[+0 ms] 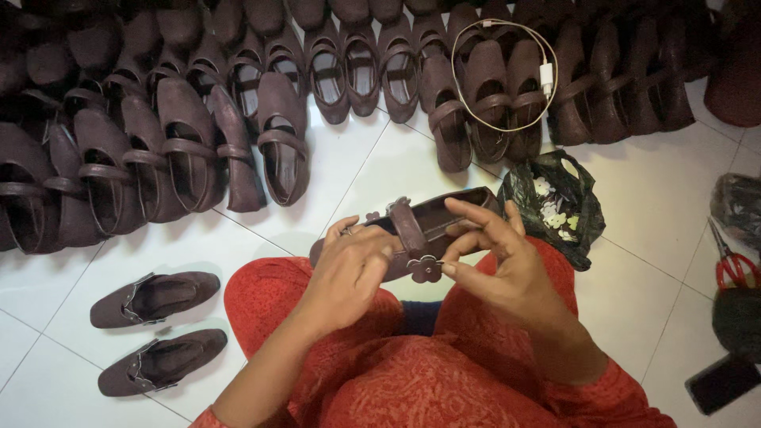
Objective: The person sits on the floor and attaches flower-shaped decorations to the straps of brown shoes. They pick up a shoe, apply a small amount of adhesive from a container to the back of a flower, and press it onto the shoe strap. This process is repeated for multiple shoes.
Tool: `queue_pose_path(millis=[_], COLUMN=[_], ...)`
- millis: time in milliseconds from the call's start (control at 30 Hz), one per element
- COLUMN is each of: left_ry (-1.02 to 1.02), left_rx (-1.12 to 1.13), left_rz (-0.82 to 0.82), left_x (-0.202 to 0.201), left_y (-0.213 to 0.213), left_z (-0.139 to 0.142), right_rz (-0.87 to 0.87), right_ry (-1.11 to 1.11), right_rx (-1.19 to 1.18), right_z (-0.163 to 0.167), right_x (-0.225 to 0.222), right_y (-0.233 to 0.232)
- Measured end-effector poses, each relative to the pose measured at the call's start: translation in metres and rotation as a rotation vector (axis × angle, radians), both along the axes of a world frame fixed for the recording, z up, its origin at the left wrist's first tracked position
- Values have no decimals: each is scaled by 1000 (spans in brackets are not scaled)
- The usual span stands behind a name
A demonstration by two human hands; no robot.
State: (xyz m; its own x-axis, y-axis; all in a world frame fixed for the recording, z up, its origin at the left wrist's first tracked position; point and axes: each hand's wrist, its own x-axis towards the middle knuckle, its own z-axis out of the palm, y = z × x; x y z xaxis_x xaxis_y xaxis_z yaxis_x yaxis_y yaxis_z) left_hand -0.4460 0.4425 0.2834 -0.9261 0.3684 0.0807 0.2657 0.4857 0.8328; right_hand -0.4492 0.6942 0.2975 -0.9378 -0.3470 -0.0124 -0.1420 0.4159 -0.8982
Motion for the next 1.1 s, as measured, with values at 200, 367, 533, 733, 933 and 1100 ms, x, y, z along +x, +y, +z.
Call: queue_pose_path(millis=[200, 367, 533, 733, 933, 1100], left_ry=[-13, 28, 25, -2, 45, 22], left_rx=[9, 19, -11, -16, -9, -2], left_rz=[32, 60, 78, 90, 95, 110], left_x=[7, 9, 9, 11, 13, 14], left_y=[6, 8, 11, 11, 11, 11], left_z=[13, 17, 18, 15, 10, 9], right_rz=[-35, -40, -48, -46, -40, -71], right_ry=[1, -16, -11, 4, 29, 3], right_rx=[-6, -32, -30, -2, -39, 1], right_z=[5, 2, -2, -6, -8, -9], right_x=[3, 3, 3, 3, 4, 5], right_y=[-5, -8, -8, -8, -9, -11])
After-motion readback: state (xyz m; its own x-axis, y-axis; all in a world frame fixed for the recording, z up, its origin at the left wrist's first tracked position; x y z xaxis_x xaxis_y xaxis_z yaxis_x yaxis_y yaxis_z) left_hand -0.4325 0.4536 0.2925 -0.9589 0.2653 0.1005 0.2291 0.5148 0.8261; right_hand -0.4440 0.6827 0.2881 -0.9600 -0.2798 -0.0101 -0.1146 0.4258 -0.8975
